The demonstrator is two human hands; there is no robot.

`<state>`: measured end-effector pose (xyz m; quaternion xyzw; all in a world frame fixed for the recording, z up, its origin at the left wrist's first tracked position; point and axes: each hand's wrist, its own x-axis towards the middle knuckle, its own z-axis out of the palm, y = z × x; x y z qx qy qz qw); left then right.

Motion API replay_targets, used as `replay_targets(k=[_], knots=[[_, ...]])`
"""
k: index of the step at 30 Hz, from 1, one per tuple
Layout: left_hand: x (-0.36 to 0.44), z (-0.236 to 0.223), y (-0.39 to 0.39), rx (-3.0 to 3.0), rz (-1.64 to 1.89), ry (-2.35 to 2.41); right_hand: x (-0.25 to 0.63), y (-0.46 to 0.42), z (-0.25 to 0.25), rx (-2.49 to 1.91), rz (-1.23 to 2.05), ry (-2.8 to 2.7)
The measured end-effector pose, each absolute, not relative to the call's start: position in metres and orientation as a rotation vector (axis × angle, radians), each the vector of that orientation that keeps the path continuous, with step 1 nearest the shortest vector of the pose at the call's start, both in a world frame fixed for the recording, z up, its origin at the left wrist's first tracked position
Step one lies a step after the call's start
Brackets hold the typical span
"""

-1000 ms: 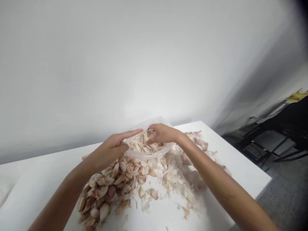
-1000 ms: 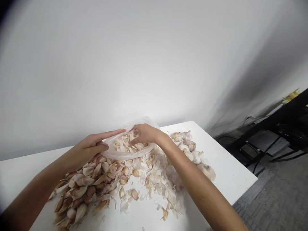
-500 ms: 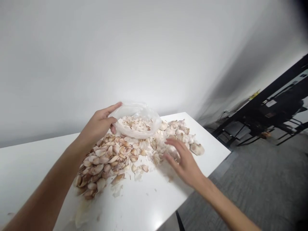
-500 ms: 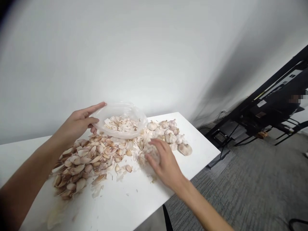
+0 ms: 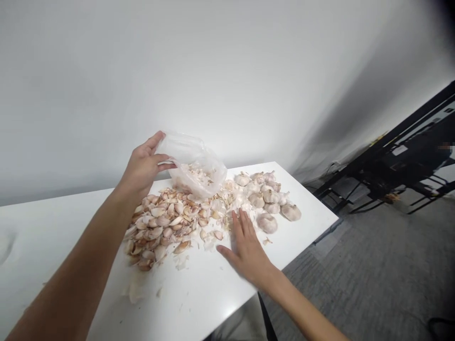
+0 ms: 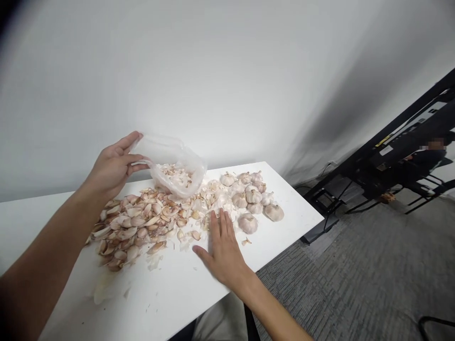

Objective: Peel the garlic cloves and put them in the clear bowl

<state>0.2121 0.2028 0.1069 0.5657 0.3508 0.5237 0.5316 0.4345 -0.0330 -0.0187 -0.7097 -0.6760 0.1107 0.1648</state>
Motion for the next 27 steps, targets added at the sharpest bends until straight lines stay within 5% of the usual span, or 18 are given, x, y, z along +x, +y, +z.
replay_targets(k=[13,27], knots=[[0.208,0.11,0.204,1.299,1.294,0.834,0.485,0.049,0.009,-1.757,0.276,-2.296],[0.206,0.111,0.206,1.282,1.286,0.809,0.479,0.095,0.0,-1.897,0.124,-2.106]])
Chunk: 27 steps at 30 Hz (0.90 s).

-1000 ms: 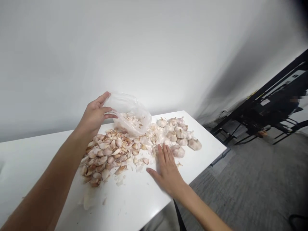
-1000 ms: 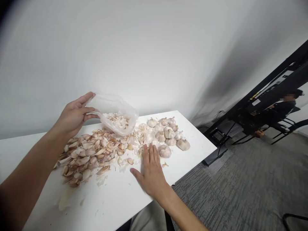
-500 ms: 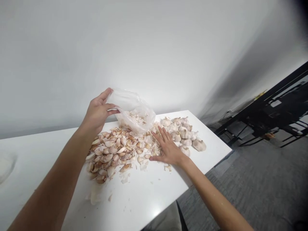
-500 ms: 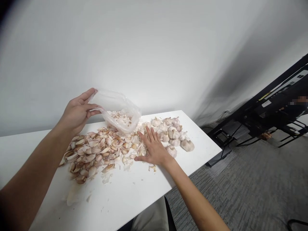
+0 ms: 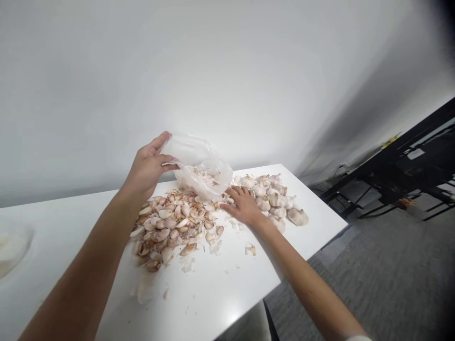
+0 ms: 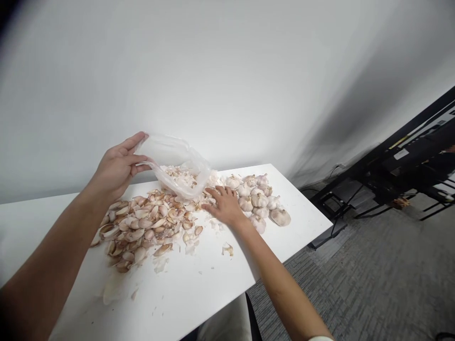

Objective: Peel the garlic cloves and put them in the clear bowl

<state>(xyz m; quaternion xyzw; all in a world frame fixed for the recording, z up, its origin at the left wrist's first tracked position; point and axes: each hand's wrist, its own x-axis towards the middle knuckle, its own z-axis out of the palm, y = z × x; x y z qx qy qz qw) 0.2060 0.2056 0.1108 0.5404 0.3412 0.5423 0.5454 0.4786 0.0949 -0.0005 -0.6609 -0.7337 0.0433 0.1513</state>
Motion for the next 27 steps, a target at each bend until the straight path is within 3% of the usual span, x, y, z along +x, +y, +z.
replay_targets(k=[7,15,27], knots=[[0.209,0.113,0.201,1.331,1.243,0.791,0.481,0.094,-0.006,-1.882,0.057,-2.098],[0.211,0.12,0.19,1.383,1.134,0.81,0.488,0.094,0.002,-1.801,0.237,-1.923],[0.215,0.125,0.178,1.546,0.987,0.865,0.5,0.081,0.092,-1.585,0.496,-1.296]])
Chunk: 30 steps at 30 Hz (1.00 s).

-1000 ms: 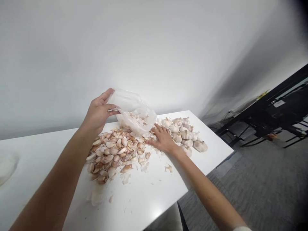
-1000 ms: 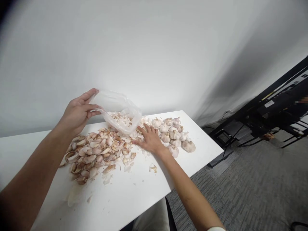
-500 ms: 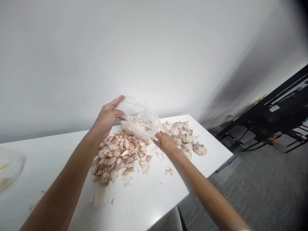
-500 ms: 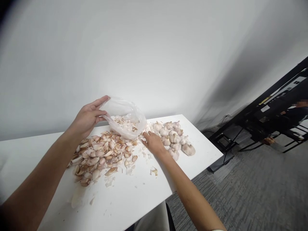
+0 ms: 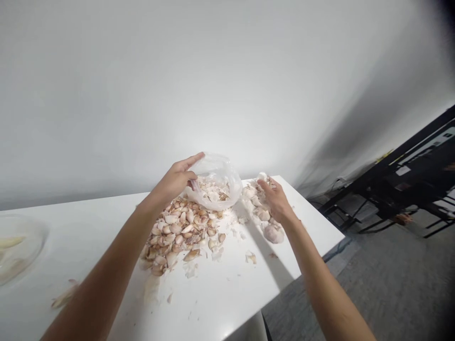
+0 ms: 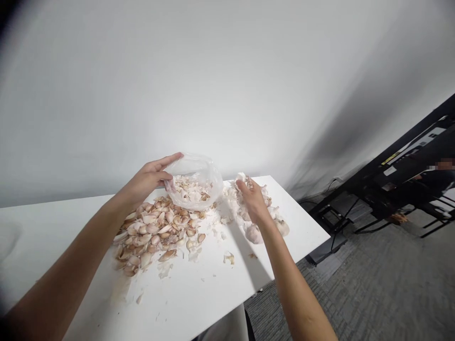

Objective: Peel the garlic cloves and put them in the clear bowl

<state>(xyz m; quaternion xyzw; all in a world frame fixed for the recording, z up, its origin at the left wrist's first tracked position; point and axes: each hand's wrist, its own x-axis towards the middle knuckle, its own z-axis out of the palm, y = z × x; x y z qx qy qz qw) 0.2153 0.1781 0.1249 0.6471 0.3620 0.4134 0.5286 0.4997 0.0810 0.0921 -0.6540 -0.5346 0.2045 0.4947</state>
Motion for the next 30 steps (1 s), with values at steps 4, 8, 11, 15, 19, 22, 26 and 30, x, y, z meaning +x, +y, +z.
replay_targets(k=[4,8,11,15,19,22,26,30], knots=[[0.217,0.128,0.172,1.601,0.961,0.857,0.47,0.105,0.13,-1.522,0.708,-1.406],[0.219,0.131,0.168,1.583,0.96,0.832,0.427,0.15,0.135,-1.519,0.912,-1.627],[0.219,0.131,0.17,1.546,0.991,0.793,0.408,0.179,0.132,-1.557,0.918,-1.802],[0.217,0.131,0.176,1.476,1.071,0.774,0.404,0.189,0.143,-1.564,0.877,-2.039],[0.216,0.13,0.181,1.412,1.154,0.735,0.415,0.164,0.163,-1.465,0.772,-2.131],[0.215,0.128,0.182,1.365,1.215,0.74,0.432,0.124,0.162,-1.39,0.526,-2.007],[0.218,0.132,0.183,1.317,1.239,0.733,0.468,0.071,0.127,-1.523,0.081,-1.667],[0.241,0.152,0.192,1.336,1.274,0.702,0.494,0.057,0.076,-1.592,0.228,-1.818]])
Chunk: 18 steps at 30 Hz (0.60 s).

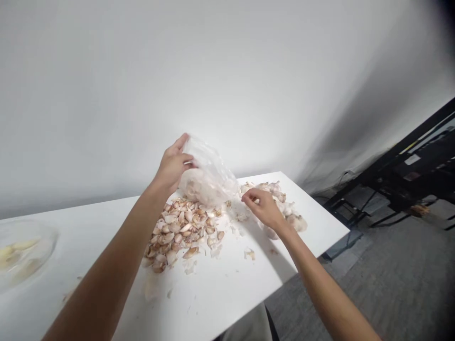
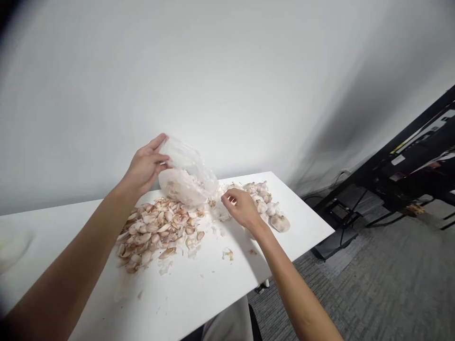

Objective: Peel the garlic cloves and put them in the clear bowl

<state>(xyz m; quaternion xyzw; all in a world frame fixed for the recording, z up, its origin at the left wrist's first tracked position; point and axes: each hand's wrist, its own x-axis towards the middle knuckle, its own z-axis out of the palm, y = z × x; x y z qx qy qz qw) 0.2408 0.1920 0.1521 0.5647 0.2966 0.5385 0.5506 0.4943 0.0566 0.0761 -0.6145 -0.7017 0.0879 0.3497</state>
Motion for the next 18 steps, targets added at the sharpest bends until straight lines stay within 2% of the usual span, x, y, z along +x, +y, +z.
replay_targets(k=[5,13,18], knots=[[0.27,0.181,0.207,1.339,1.29,0.659,0.492,0.091,0.035,-1.608,0.386,-2.046],[0.26,0.219,0.195,1.331,1.404,0.646,0.461,0.17,0.009,-1.871,0.475,-2.124],[0.253,0.234,0.188,1.376,1.406,0.672,0.456,0.171,-0.001,-1.85,0.34,-2.195]])
